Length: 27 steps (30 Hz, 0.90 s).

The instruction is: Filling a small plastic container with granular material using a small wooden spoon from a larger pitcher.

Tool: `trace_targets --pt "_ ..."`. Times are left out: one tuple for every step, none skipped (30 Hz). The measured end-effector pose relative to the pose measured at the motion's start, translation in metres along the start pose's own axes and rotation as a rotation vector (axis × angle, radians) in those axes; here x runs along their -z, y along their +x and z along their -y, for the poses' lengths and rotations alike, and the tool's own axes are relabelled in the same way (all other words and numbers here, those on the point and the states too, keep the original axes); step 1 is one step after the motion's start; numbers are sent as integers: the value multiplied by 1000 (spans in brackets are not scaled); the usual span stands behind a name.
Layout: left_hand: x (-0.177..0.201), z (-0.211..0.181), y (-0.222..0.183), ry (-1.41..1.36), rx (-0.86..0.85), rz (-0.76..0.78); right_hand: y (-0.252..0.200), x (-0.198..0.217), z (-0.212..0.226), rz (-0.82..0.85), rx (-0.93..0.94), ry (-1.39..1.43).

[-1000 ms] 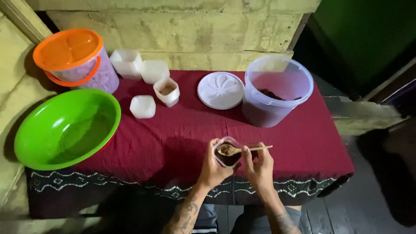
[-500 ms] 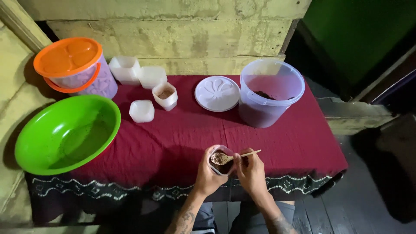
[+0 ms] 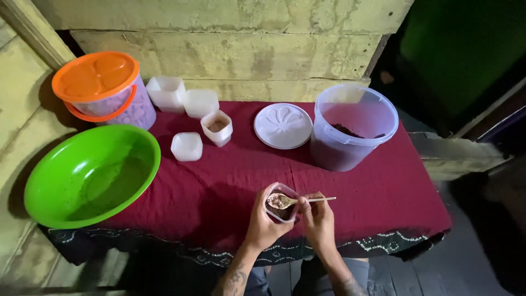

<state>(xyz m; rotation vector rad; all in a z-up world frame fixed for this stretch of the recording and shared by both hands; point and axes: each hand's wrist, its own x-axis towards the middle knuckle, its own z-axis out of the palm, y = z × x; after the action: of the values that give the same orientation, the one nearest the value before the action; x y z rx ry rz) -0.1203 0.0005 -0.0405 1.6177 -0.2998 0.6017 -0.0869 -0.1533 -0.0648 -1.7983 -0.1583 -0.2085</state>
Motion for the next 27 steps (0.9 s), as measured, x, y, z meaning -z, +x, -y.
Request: trace_targets --pt "-1 5 2 -2 5 1 3 -2 -6 0 -5 -3" --pt "-2 9 4 -49 -12 15 7 -3 -12 -5 2 -46" --pt "-3 14 8 -93 -36 29 14 -5 -17 -11 15 -87" --pt "-4 26 11 -94 -37 29 21 -8 -22 -12 17 -87" --pt "-4 38 14 -72 -6 51 28 -11 -27 -25 14 -75" --pt "-5 50 18 -51 26 73 35 -14 -32 -38 11 -62" --pt "-5 49 23 -52 26 77 39 -18 -37 -41 10 -62" --pt "-6 49 29 81 122 89 44 -23 -42 -78 40 -81" --pt "-7 48 38 214 212 100 51 -27 -47 -116 76 -100" --pt "-2 56 40 213 206 104 56 -30 -57 -122 79 -99" --pt "2 64 39 247 204 154 58 -33 -68 -125 77 -83" --pt "7 71 38 280 202 205 60 -37 -79 -127 74 -68" --pt "9 61 42 281 192 203 60 -37 -82 -130 84 -66" --pt "12 51 45 171 177 222 61 -38 -85 -121 65 -87" --pt "15 40 43 61 171 241 56 -38 -90 -107 39 -110" --pt "13 54 43 61 170 239 59 -36 -89 -106 41 -110" --pt "12 68 40 159 180 208 60 -36 -89 -103 44 -108" --pt "12 83 37 257 190 178 61 -36 -89 -100 46 -106" --pt "13 71 42 259 203 163 63 -36 -89 -82 43 -108" --pt "15 60 47 183 180 177 65 -36 -90 -90 45 -113" --pt "16 49 51 107 158 203 63 -36 -92 -110 40 -116" --pt "18 49 46 108 171 201 57 -35 -91 -101 29 -118" --pt "19 49 46 119 212 220 57 -35 -89 -96 8 -138" --pt "20 48 46 129 254 240 58 -33 -86 -91 -13 -159" --pt "22 44 46 127 257 241 57 -34 -87 -91 -17 -162" --pt "22 39 47 98 265 268 55 -34 -89 -95 -11 -156" --pt "24 35 50 71 266 294 58 -34 -90 -102 0 -149"
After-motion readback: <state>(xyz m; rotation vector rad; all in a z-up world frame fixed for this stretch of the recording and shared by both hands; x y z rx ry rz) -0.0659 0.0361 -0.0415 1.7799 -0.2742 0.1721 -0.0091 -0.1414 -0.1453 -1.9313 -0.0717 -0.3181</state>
